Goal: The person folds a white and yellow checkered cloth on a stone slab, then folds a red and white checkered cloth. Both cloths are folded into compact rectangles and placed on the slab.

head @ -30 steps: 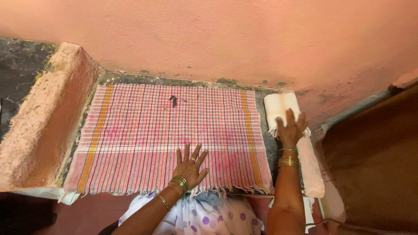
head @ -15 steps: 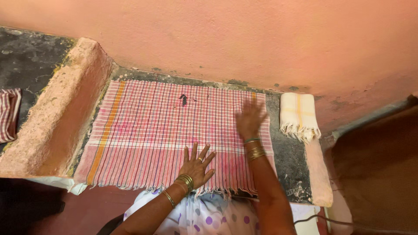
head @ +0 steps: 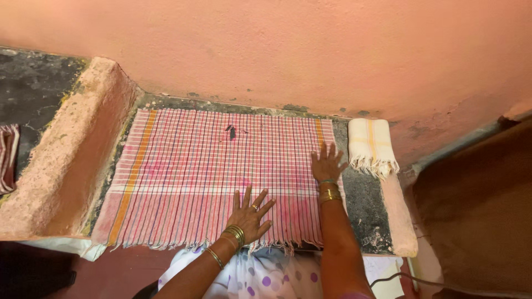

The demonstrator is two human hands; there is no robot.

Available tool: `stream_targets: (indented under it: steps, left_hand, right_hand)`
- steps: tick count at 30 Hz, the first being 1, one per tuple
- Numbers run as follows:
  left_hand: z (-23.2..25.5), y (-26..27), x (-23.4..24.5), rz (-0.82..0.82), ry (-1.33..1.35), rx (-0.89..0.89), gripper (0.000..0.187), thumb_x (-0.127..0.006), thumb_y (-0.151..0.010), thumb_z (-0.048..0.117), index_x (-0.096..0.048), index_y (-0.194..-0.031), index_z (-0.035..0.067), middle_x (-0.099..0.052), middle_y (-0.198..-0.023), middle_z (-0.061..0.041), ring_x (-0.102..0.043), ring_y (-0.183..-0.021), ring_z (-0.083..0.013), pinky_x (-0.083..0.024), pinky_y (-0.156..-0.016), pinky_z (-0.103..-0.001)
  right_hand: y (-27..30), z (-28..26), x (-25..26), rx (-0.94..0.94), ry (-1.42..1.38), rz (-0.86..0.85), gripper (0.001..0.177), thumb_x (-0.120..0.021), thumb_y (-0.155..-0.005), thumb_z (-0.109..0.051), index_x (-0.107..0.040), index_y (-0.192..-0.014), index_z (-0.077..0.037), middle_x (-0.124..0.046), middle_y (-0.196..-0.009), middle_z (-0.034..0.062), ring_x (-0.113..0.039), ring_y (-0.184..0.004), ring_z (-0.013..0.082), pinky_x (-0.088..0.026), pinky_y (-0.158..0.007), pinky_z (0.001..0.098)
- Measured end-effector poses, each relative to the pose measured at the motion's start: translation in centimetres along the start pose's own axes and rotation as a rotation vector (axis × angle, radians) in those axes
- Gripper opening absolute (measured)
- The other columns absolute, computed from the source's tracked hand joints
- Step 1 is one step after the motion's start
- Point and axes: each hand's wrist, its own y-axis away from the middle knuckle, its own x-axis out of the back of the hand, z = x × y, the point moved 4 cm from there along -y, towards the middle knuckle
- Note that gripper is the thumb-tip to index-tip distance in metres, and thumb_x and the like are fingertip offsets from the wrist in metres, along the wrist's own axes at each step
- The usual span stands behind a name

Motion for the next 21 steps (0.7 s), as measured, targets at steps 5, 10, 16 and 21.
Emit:
stream_targets:
  steps: [5, 10, 16, 21]
  left_hand:
    - [0.2, 0.3, 0.0, -0.039, -0.010, -0.028, 0.070, -0.034, -0.097, 0.061, -0.024, -0.161, 0.034, -0.008, -0.171, -0.002, 0.005, -0.155, -0.0445, 0.000, -0.120, -0.072]
    - [-0.1, 0.3, -0.6, 0.014, -0.026, -0.038, 0.069, -0.034, -0.096, 0.063, -0.027, -0.159, 0.035, -0.010, -0.171, -0.001, 0.004, -0.155, -0.0440, 0.000, -0.119, -0.071]
    - [-0.3, -0.2, -1.7, 0.070, -0.014, -0.047, 0.070, -0.041, -0.095, 0.064, -0.032, -0.157, 0.035, -0.014, -0.170, 0.000, 0.002, -0.155, -0.0439, -0.001, -0.119, -0.072]
    - [-0.5, 0.4, -2.4, 0.106, 0.001, -0.095, 0.070, -0.051, -0.093, 0.060, -0.038, -0.155, 0.032, -0.018, -0.169, -0.001, -0.003, -0.155, -0.0437, -0.004, -0.118, -0.072]
  right_hand:
    - [2.2, 5.4, -1.8, -0.048, -0.059, 0.114, 0.068, -0.026, -0.104, -0.060, -0.020, -0.163, -0.026, -0.008, -0.172, 0.0044, -0.007, -0.156, 0.0369, -0.002, -0.123, 0.0655]
    - [7.0, 5.3, -0.8, -0.080, -0.023, 0.230, 0.054, -0.046, -0.102, -0.045, -0.046, -0.152, -0.026, -0.034, -0.162, 0.0099, -0.029, -0.146, 0.0404, -0.025, -0.114, 0.0666]
    - [16.3, 7.5, 0.4, -0.037, -0.057, 0.544, 0.025, -0.062, -0.096, -0.024, -0.071, -0.116, -0.016, -0.064, -0.120, 0.0164, -0.057, -0.115, 0.0389, -0.046, -0.098, 0.0548]
    - [21.8, 9.1, -0.4, 0.022, -0.124, 0.744, 0.018, -0.061, -0.100, -0.012, -0.071, -0.114, -0.008, -0.064, -0.102, 0.0219, -0.064, -0.095, 0.0403, -0.052, -0.084, 0.0499]
